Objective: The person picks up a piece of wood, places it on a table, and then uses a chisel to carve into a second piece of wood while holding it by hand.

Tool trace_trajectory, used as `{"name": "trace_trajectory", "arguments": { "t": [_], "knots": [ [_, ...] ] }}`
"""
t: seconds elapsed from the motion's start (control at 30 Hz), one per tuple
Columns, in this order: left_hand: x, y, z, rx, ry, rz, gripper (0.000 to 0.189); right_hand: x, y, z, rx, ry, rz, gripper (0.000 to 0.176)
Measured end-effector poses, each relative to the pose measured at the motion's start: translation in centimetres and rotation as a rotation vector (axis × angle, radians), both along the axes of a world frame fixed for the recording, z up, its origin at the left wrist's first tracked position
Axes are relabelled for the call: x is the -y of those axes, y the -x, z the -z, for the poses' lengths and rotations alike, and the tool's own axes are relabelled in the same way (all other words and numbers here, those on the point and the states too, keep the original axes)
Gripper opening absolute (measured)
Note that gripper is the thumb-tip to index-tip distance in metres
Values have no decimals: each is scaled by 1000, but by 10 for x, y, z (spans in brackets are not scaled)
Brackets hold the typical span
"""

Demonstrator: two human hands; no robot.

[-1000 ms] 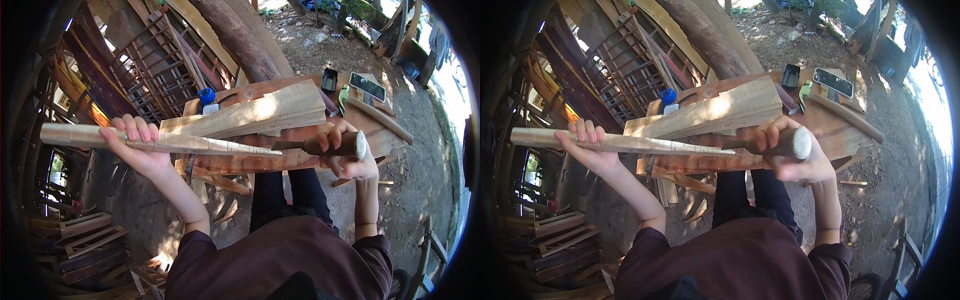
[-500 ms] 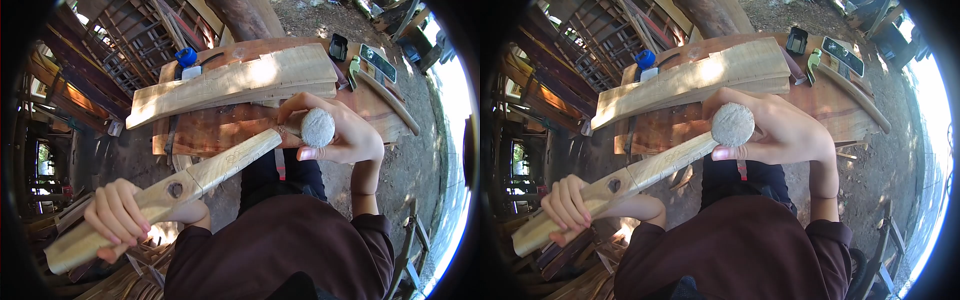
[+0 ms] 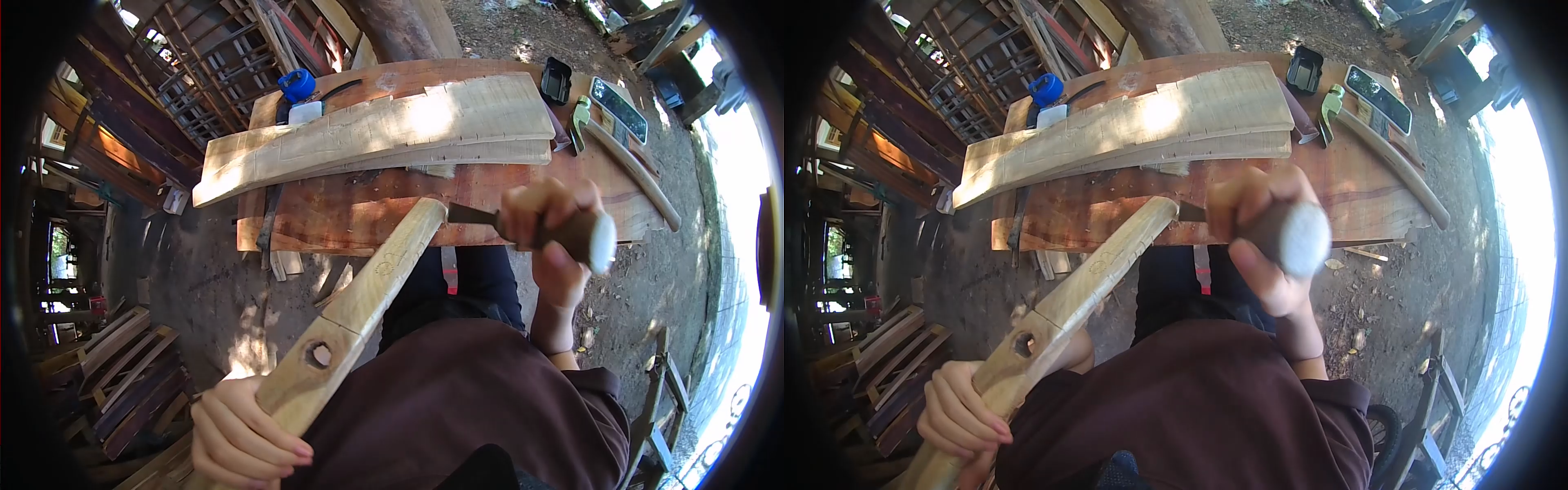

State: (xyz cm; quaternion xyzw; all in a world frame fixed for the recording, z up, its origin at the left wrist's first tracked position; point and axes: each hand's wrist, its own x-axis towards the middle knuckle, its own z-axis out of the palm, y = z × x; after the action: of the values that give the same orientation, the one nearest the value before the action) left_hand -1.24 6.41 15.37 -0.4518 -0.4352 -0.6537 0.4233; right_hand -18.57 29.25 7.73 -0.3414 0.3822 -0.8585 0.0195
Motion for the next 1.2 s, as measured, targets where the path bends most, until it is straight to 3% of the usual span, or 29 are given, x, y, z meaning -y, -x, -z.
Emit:
{"name": "trace_trajectory", "arguments": {
  "t": [0.07,0.13,0.2,0.27,0.43,0.67,0.73,0.8,0.93,1.03,1.1,1.2],
  "knots": [
    [7,12,-1,-72,293,161,20,-1,-9,-7,-137,87,83,33],
    [-3,16,-1,-83,271,191,12,-11,-5,-24,-518,21,34,29],
    [-13,14,-1,38,267,170,9,-8,-18,-27,-618,79,24,26],
    [-21,15,-1,72,283,188,16,0,-37,-23,-621,114,13,19],
    [-44,18,17,-59,276,112,10,10,-50,-5,-834,88,86,21],
    [-56,23,39,-284,320,146,22,5,-45,1,-868,46,44,21],
    [-59,26,45,-102,308,-149,25,3,-46,2,-848,50,47,21],
    [-55,31,56,11,475,-229,27,2,-45,2,-834,60,40,22],
    [-33,72,60,360,812,61,64,-1,-41,0,-830,60,7,24],
    [-44,69,78,328,683,39,65,-6,-43,-1,-861,-12,-6,25],
    [-53,64,87,315,432,-150,71,-4,-47,0,-882,-25,26,25],
    [-64,60,95,314,251,-244,68,4,-54,4,-895,-23,77,24]
  ]
}}
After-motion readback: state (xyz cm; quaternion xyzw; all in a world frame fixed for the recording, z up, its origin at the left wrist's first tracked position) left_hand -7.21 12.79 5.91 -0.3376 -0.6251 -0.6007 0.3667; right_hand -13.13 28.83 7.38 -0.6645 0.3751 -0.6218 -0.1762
